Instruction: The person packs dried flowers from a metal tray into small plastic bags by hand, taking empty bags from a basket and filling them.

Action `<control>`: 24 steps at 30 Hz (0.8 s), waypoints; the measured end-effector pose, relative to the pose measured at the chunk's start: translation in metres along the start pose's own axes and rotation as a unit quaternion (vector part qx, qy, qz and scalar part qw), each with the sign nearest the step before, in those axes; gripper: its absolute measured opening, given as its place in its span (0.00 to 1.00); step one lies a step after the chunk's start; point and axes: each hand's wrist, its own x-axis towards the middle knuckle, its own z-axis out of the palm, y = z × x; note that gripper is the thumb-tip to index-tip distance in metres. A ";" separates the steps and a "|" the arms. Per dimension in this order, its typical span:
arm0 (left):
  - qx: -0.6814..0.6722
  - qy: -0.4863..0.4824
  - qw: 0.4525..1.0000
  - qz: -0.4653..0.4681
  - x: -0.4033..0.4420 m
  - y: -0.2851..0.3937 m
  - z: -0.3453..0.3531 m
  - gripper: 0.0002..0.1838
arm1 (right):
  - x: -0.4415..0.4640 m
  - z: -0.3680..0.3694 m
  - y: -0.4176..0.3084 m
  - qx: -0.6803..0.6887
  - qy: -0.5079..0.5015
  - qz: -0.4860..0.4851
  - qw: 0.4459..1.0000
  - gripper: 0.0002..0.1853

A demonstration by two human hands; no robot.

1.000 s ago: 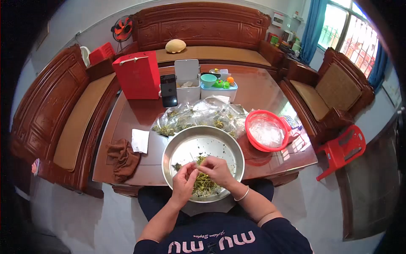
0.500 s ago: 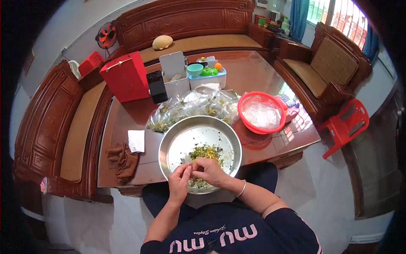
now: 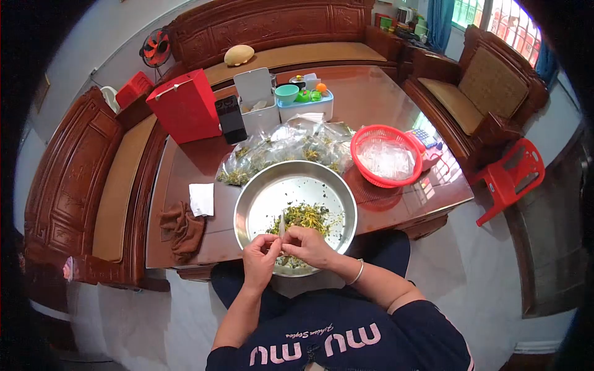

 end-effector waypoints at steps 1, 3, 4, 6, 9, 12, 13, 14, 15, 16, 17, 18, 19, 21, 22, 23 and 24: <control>0.006 -0.001 1.000 -0.003 0.000 0.000 -0.001 0.04 | 0.000 -0.001 0.000 0.022 -0.016 0.008 1.000 0.04; 0.017 -0.004 1.000 -0.011 -0.003 0.001 -0.003 0.03 | -0.001 -0.002 0.002 0.068 -0.048 0.026 0.996 0.02; 0.019 -0.005 1.000 -0.017 -0.004 0.002 -0.004 0.03 | -0.002 -0.001 0.003 0.071 -0.047 0.031 0.996 0.02; 0.028 -0.016 0.999 -0.012 -0.004 0.005 -0.005 0.03 | -0.002 0.001 0.006 0.095 -0.054 0.040 0.993 0.02; 0.038 -0.024 0.999 -0.009 -0.004 0.008 -0.007 0.02 | -0.001 0.002 0.007 0.120 -0.063 0.049 0.990 0.02; 0.093 -0.028 0.995 0.025 -0.003 0.009 -0.008 0.02 | -0.003 0.001 0.000 0.037 -0.016 -0.010 0.999 0.04; 0.112 -0.029 0.993 0.036 -0.003 0.009 -0.008 0.03 | -0.004 0.001 -0.001 0.009 -0.001 -0.030 1.000 0.04; 0.112 -0.029 0.993 0.034 -0.003 0.009 -0.008 0.03 | -0.003 0.000 0.001 0.010 -0.002 -0.028 1.000 0.04; 0.121 -0.015 0.992 0.041 -0.002 0.007 -0.008 0.02 | -0.003 -0.001 0.002 -0.002 0.021 -0.023 1.000 0.04; 0.130 -0.002 0.990 0.049 -0.001 0.006 -0.009 0.02 | -0.002 -0.002 0.004 -0.014 0.043 -0.019 0.999 0.04; 0.139 0.013 0.989 0.057 0.000 0.005 -0.009 0.02 | -0.001 -0.004 0.006 -0.026 0.065 -0.015 0.997 0.04; 0.148 0.028 0.987 0.064 0.001 0.005 -0.010 0.02 | -0.001 -0.005 0.007 -0.038 0.086 -0.011 0.996 0.04; 0.149 0.032 0.986 0.062 0.001 0.006 -0.011 0.02 | 0.000 -0.007 0.007 -0.037 0.081 -0.010 0.996 0.04; 0.130 0.025 0.990 0.038 0.003 0.009 -0.011 0.02 | 0.000 -0.012 0.007 -0.080 0.104 -0.047 0.990 0.04; 0.120 0.021 0.992 0.026 0.003 0.010 -0.011 0.02 | 0.000 -0.013 0.008 -0.102 0.116 -0.066 0.986 0.03; 0.111 0.016 0.994 0.015 0.003 0.010 -0.011 0.03 | 0.001 -0.013 0.008 -0.123 0.128 -0.085 0.980 0.03; 0.111 0.018 0.994 0.015 0.003 0.010 -0.010 0.03 | 0.001 -0.011 0.007 -0.122 0.126 -0.086 0.981 0.03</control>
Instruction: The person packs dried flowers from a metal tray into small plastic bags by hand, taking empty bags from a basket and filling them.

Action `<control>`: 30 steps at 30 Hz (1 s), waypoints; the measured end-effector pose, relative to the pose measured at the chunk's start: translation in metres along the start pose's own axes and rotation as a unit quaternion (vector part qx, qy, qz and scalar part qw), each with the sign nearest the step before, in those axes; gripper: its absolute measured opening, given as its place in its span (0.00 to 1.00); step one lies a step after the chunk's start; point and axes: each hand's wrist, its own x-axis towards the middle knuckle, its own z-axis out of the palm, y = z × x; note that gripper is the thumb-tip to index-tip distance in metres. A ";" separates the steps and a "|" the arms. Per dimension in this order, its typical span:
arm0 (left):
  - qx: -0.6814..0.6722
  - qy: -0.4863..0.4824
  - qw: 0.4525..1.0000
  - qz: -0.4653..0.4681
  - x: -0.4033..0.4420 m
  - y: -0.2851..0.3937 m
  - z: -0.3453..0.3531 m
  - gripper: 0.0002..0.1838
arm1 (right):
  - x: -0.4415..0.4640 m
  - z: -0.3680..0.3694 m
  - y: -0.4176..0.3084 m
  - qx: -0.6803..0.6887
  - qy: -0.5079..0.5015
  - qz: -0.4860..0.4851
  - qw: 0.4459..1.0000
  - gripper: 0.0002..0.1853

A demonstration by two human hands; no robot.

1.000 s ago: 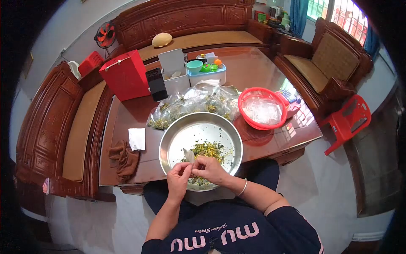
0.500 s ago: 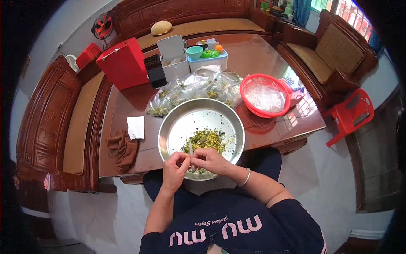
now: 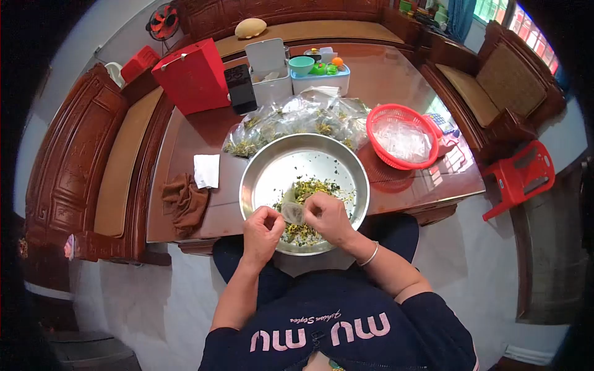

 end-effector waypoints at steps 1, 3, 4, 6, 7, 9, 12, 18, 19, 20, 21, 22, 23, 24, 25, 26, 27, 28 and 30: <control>0.004 -0.002 1.000 0.006 0.000 0.000 0.001 0.02 | -0.001 0.002 -0.001 -0.022 0.004 -0.036 0.999 0.03; 0.009 -0.006 1.000 0.019 0.001 0.000 0.004 0.02 | -0.003 0.006 -0.003 -0.067 0.013 -0.107 0.992 0.05; 0.012 -0.009 1.000 0.025 0.001 0.000 0.004 0.02 | -0.004 0.007 -0.004 -0.089 0.018 -0.142 0.986 0.06; 0.022 -0.007 0.999 0.035 0.002 0.000 0.003 0.02 | -0.006 0.008 -0.007 -0.121 0.008 -0.171 0.978 0.06; 0.032 -0.006 0.998 0.045 0.003 0.000 0.002 0.02 | -0.007 0.008 -0.009 -0.152 -0.001 -0.199 0.968 0.07; 0.051 -0.006 0.996 0.066 0.003 0.001 0.001 0.02 | -0.008 0.006 -0.014 -0.215 -0.018 -0.253 0.943 0.09; 0.076 -0.006 0.994 0.077 0.004 0.005 -0.003 0.02 | -0.007 0.000 -0.020 -0.242 -0.050 -0.253 0.935 0.08; 0.066 -0.028 0.996 0.052 0.009 0.007 -0.009 0.02 | 0.003 -0.013 -0.031 -0.284 -0.038 -0.359 0.888 0.05; 0.054 -0.037 0.997 0.040 0.010 0.007 -0.009 0.02 | 0.005 -0.015 -0.033 -0.288 -0.023 -0.392 0.873 0.04; 0.054 -0.036 0.997 0.039 0.011 0.006 -0.008 0.02 | 0.007 -0.016 -0.034 -0.288 -0.024 -0.393 0.873 0.04; 0.023 -0.043 0.998 0.030 0.012 0.003 -0.007 0.03 | 0.010 -0.017 -0.036 -0.285 -0.035 -0.403 0.869 0.03; -0.008 -0.049 0.999 0.021 0.014 -0.002 -0.006 0.03 | 0.013 -0.018 -0.038 -0.282 -0.047 -0.413 0.865 0.03; -0.038 -0.056 0.998 0.013 0.015 -0.006 -0.005 0.03 | 0.015 -0.019 -0.039 -0.279 -0.058 -0.423 0.860 0.03; -0.069 -0.062 0.996 0.005 0.016 -0.008 -0.004 0.04 | 0.016 -0.019 -0.039 -0.277 -0.069 -0.433 0.855 0.03; -0.069 -0.062 0.996 0.005 0.017 -0.010 -0.004 0.04 | 0.017 -0.019 -0.039 -0.277 -0.069 -0.434 0.855 0.03; -0.065 -0.072 0.995 0.002 0.017 -0.012 -0.004 0.04 | 0.018 -0.018 -0.037 -0.272 -0.086 -0.430 0.857 0.03; -0.060 -0.082 0.995 -0.002 0.017 -0.014 -0.005 0.04 | 0.019 -0.018 -0.035 -0.266 -0.102 -0.426 0.858 0.03; -0.055 -0.093 0.994 -0.005 0.017 -0.016 -0.006 0.04 | 0.019 -0.016 -0.033 -0.261 -0.119 -0.422 0.860 0.03; -0.050 -0.103 0.993 -0.010 0.017 -0.019 -0.005 0.04 | 0.020 -0.015 -0.027 -0.255 -0.136 -0.417 0.862 0.03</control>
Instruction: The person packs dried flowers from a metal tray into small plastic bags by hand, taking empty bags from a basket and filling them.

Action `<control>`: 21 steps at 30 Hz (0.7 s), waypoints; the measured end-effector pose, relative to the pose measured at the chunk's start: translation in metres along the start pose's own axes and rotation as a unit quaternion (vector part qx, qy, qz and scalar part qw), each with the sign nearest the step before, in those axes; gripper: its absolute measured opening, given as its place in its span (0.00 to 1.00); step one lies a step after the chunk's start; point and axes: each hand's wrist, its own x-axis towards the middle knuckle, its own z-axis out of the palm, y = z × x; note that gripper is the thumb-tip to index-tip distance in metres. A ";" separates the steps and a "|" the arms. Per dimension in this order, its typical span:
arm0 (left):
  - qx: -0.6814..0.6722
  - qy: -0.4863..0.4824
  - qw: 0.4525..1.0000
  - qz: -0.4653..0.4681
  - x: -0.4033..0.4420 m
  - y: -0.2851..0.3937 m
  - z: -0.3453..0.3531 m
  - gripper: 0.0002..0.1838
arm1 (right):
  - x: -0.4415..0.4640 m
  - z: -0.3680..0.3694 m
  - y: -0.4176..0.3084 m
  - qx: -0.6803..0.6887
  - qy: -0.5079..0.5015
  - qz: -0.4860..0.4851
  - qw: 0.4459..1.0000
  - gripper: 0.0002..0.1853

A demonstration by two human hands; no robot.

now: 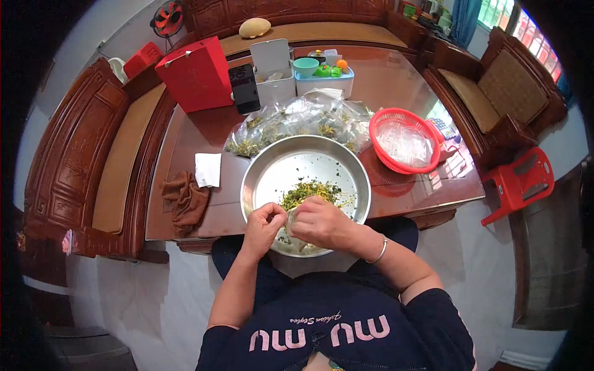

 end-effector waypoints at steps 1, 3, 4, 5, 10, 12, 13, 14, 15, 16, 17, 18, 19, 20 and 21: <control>-0.048 0.004 0.999 -0.010 0.000 -0.001 0.003 0.04 | -0.003 0.003 0.002 0.022 0.006 0.052 0.998 0.03; -0.143 0.012 0.989 -0.030 0.001 -0.003 0.009 0.05 | -0.008 0.008 0.006 0.066 0.019 0.156 0.985 0.04; -0.190 0.017 0.981 -0.039 0.002 -0.005 0.010 0.06 | -0.009 0.010 0.008 0.087 0.026 0.207 0.974 0.04; -0.190 0.016 0.981 -0.039 0.001 -0.007 0.010 0.06 | -0.008 0.006 0.008 0.138 0.041 0.281 0.949 0.06; -0.237 -0.018 0.966 -0.104 -0.008 -0.019 0.007 0.14 | -0.028 0.024 0.032 0.323 0.065 0.467 0.821 0.05; -0.270 0.010 0.954 -0.127 -0.014 -0.012 0.008 0.15 | -0.030 0.027 0.034 0.444 0.146 0.512 0.720 0.05; -0.286 0.024 0.948 -0.138 -0.017 -0.008 0.008 0.15 | -0.030 0.029 0.034 0.500 0.185 0.528 0.661 0.05; -0.302 0.039 0.941 -0.150 -0.018 -0.004 0.008 0.16 | -0.031 0.030 0.035 0.551 0.222 0.539 0.597 0.05; -0.301 0.039 0.941 -0.149 -0.018 -0.001 0.008 0.16 | -0.032 0.033 0.035 0.552 0.222 0.539 0.596 0.05; -0.267 0.043 0.955 -0.122 -0.018 0.003 0.008 0.16 | -0.033 0.036 0.035 0.580 0.235 0.547 0.556 0.05; -0.233 0.046 0.967 -0.093 -0.016 0.008 0.007 0.15 | -0.033 0.039 0.034 0.607 0.248 0.552 0.514 0.04; -0.198 0.049 0.977 -0.065 -0.015 0.011 0.007 0.15 | -0.034 0.042 0.033 0.633 0.261 0.557 0.471 0.04; -0.163 0.052 0.985 -0.036 -0.014 0.012 0.006 0.15 | -0.034 0.045 0.032 0.656 0.272 0.560 0.426 0.04; -0.163 0.052 0.985 -0.035 -0.013 0.012 0.006 0.15 | -0.035 0.047 0.032 0.656 0.273 0.559 0.427 0.04; -0.143 0.061 0.987 -0.026 -0.012 0.012 0.006 0.14 | -0.035 0.049 0.030 0.674 0.283 0.552 0.402 0.04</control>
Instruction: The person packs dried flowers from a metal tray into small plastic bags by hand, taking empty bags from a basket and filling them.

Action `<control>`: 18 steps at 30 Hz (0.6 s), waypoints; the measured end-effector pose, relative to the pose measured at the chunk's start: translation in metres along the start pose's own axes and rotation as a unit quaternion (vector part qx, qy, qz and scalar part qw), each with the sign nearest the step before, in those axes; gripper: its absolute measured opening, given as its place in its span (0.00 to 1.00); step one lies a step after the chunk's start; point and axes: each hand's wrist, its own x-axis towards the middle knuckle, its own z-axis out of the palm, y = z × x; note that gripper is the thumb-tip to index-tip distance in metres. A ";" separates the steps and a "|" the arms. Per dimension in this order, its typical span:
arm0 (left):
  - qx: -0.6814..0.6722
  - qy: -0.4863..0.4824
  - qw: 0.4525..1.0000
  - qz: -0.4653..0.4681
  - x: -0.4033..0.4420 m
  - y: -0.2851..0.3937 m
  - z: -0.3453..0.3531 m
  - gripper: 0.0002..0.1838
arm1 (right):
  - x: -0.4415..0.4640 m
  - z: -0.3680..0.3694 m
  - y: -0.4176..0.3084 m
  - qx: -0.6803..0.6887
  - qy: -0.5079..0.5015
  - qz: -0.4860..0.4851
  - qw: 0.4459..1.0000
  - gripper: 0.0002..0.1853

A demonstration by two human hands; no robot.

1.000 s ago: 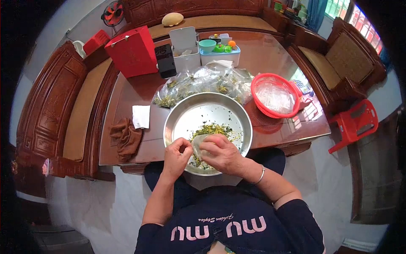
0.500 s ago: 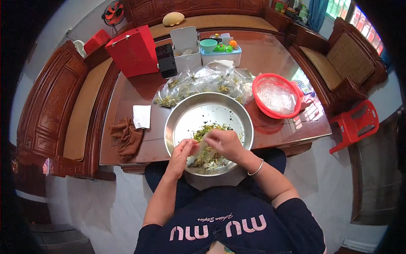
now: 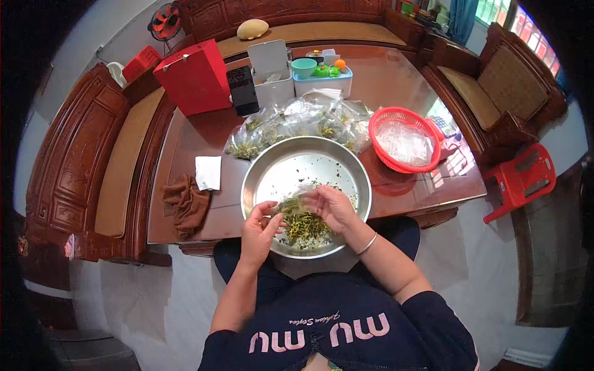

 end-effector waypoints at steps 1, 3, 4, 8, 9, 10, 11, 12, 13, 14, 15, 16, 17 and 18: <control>0.019 0.008 1.000 0.012 0.001 -0.001 0.000 0.14 | 0.000 0.000 0.002 0.032 -0.003 0.009 0.999 0.04; 0.056 0.023 0.997 0.036 0.003 -0.002 -0.002 0.14 | 0.000 -0.001 0.007 0.094 -0.010 0.026 0.995 0.03; 0.057 0.022 0.997 0.037 0.004 -0.003 -0.002 0.14 | 0.001 -0.002 0.009 0.094 -0.010 0.025 0.995 0.03; 0.187 0.043 0.974 0.122 0.006 -0.003 -0.006 0.12 | 0.008 -0.009 0.020 0.170 -0.055 0.008 0.984 0.07; 0.188 0.042 0.974 0.122 0.007 -0.002 -0.005 0.12 | 0.010 -0.010 0.023 0.171 -0.055 0.008 0.984 0.07; 0.182 0.048 0.974 0.128 0.007 0.001 -0.004 0.13 | 0.012 -0.011 0.025 0.195 -0.077 0.017 0.978 0.07; 0.175 0.053 0.974 0.135 0.007 0.004 -0.001 0.14 | 0.014 -0.012 0.026 0.219 -0.099 0.026 0.970 0.06; 0.169 0.057 0.974 0.141 0.008 0.006 0.001 0.15 | 0.016 -0.013 0.028 0.243 -0.121 0.035 0.962 0.06; 0.163 0.062 0.974 0.148 0.009 0.008 0.004 0.16 | 0.017 -0.014 0.030 0.266 -0.142 0.044 0.952 0.06; 0.163 0.061 0.973 0.149 0.010 0.005 0.006 0.16 | 0.015 -0.010 0.029 0.266 -0.143 0.042 0.952 0.06; 0.143 0.053 0.975 0.160 0.014 -0.002 0.009 0.18 | 0.012 -0.006 0.028 0.258 -0.120 0.041 0.958 0.06; 0.124 0.044 0.977 0.170 0.017 -0.010 0.012 0.20 | 0.006 0.001 0.026 0.249 -0.096 0.039 0.963 0.06; 0.104 0.035 0.977 0.180 0.020 -0.017 0.014 0.21 | 0.002 0.006 0.025 0.241 -0.072 0.038 0.967 0.06; 0.085 0.026 0.978 0.190 0.022 -0.022 0.015 0.23 | 0.000 0.008 0.025 0.232 -0.048 0.037 0.971 0.05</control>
